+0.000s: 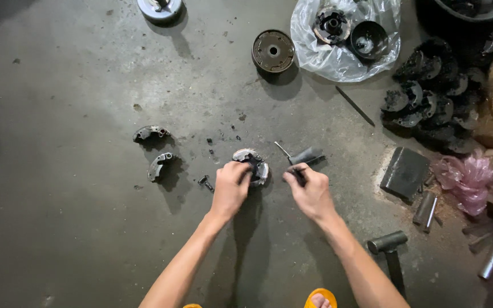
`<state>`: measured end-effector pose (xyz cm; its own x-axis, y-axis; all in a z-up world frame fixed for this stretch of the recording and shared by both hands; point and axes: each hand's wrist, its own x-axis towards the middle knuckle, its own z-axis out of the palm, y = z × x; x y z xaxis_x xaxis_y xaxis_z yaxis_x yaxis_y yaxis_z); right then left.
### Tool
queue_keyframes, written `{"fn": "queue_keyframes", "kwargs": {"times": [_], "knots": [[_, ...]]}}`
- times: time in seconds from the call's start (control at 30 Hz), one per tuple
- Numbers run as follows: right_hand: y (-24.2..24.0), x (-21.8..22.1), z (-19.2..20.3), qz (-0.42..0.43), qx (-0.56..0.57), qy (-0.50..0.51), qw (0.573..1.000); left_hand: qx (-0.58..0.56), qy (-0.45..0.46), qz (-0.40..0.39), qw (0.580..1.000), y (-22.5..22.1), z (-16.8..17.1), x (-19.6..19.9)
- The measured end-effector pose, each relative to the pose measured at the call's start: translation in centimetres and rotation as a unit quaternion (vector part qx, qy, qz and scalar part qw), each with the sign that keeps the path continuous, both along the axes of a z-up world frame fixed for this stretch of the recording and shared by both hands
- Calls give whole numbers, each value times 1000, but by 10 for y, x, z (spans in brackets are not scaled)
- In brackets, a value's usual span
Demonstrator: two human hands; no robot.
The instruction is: Repairing a motorcycle clutch assembly by disassembling and reassembling components using hand tools
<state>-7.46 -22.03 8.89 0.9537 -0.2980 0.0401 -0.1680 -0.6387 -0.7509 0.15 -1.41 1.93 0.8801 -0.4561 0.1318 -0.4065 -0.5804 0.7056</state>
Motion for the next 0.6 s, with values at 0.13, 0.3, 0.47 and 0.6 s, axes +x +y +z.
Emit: {"fn": "queue_keyframes", "kwargs": {"times": [0.13, 0.3, 0.47, 0.6], "knots": [[-24, -18, -56, 61, -82, 344, 934, -302, 337, 137, 881, 3, 42, 2], [-8, -16, -19, 9, -84, 325, 942, -344, 409, 164, 829, 10, 16, -3], [21, -6, -14, -41, 198, 97, 975, -356, 426, 166, 815, 5, 5, -10], [33, 1, -32, -7, 281, 61, 958, -320, 430, 161, 829, 2, -2, -21]]}}
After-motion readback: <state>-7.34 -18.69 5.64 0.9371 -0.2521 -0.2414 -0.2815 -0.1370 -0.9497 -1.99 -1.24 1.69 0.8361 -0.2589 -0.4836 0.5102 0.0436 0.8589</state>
